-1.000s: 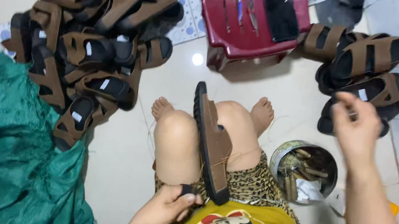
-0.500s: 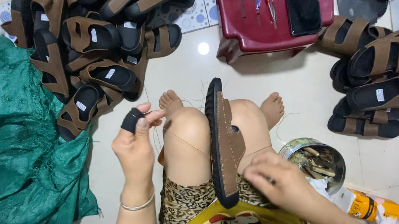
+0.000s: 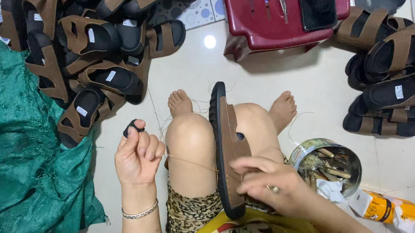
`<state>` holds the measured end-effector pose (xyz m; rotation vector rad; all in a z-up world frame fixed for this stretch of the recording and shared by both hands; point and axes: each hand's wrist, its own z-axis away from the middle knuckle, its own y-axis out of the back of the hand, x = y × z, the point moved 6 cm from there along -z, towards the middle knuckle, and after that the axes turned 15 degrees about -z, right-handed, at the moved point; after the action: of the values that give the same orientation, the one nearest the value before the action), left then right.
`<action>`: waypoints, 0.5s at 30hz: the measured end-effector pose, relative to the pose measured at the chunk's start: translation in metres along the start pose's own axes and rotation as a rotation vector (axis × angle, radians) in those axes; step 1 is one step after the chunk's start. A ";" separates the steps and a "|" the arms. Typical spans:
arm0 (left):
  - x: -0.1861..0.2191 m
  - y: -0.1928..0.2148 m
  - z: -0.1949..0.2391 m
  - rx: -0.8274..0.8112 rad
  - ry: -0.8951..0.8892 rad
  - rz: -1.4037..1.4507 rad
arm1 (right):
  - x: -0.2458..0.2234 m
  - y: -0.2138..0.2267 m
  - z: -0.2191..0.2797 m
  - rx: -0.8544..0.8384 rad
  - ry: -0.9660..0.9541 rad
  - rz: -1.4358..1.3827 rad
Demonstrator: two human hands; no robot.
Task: The person sits on the floor and sews brown sandals using a needle and thread. They repeatedly pull the thread through the sandal sole and straps, occasionally picking up another sandal from a nearby pile.
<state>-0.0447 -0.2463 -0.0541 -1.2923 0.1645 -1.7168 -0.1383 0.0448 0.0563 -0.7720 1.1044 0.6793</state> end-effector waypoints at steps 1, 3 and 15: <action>0.000 -0.002 0.000 -0.013 0.020 0.049 | -0.004 -0.002 -0.007 -0.002 0.143 -0.225; -0.007 0.017 -0.002 0.032 0.035 0.008 | 0.007 -0.010 -0.020 0.048 0.199 -0.444; 0.052 0.065 0.033 0.451 -0.154 -1.457 | 0.016 0.107 0.012 0.522 -0.007 0.372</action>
<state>0.0209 -0.3066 -0.0437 -1.1912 -1.5036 -2.5101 -0.2128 0.1164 0.0225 -0.1163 1.3588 0.6583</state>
